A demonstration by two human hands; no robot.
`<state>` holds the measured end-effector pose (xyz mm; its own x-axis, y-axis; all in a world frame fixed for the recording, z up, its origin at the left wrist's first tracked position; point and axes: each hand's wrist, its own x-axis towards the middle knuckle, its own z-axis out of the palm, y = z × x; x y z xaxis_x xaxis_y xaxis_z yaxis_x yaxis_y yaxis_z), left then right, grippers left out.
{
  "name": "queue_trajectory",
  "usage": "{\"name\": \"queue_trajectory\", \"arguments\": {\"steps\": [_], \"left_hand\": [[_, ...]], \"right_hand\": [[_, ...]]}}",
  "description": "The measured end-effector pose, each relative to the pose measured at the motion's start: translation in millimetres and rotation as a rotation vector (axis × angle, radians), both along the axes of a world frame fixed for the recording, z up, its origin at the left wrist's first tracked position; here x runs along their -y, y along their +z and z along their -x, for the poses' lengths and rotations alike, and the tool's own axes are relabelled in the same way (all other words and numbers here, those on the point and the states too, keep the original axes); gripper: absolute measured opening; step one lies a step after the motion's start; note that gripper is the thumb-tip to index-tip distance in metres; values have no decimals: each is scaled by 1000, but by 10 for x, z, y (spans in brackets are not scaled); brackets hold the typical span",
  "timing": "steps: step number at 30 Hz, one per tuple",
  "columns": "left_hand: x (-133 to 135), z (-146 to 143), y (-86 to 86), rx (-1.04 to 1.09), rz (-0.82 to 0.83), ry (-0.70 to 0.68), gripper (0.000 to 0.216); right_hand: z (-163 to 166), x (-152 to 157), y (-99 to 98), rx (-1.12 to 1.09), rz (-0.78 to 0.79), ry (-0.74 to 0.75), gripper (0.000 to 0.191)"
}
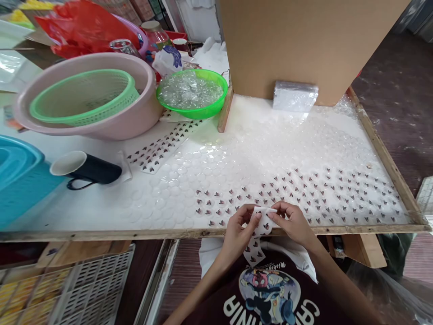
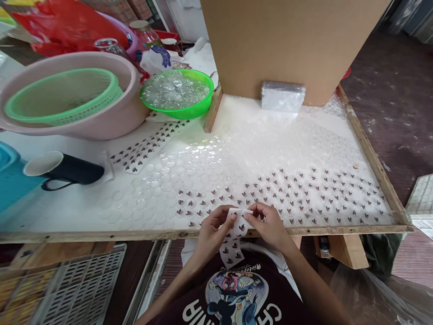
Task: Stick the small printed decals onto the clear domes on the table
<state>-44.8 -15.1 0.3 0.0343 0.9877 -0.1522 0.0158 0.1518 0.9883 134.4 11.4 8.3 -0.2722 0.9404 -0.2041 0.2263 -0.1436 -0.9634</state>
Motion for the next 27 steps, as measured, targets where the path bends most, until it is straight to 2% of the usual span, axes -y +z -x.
{"name": "queue_trajectory", "arguments": {"steps": [7, 11, 17, 19, 22, 25, 27], "left_hand": [[-15, -39, -48, 27, 16, 19, 30], [-13, -69, -82, 43, 21, 35, 32], [-33, -77, -124, 14, 30, 39, 33], [-37, -79, -133, 5, 29, 44, 34], [-35, -97, -132, -5, 27, 44, 35], [-24, -130, -117, -26, 21, 13, 36], [-16, -146, -108, -39, 12, -6, 37]], "right_hand": [[-35, 63, -33, 37, -6, 49, 35], [-41, 70, -41, 74, -134, 5, 18], [-69, 72, -9, 173, -409, -28, 8], [-81, 66, 11, 146, -444, -79, 9], [-67, 38, 36, 54, -389, -189, 7], [1, 13, 42, -19, -254, -155, 32], [56, 14, 43, -78, -175, -104, 41]]}}
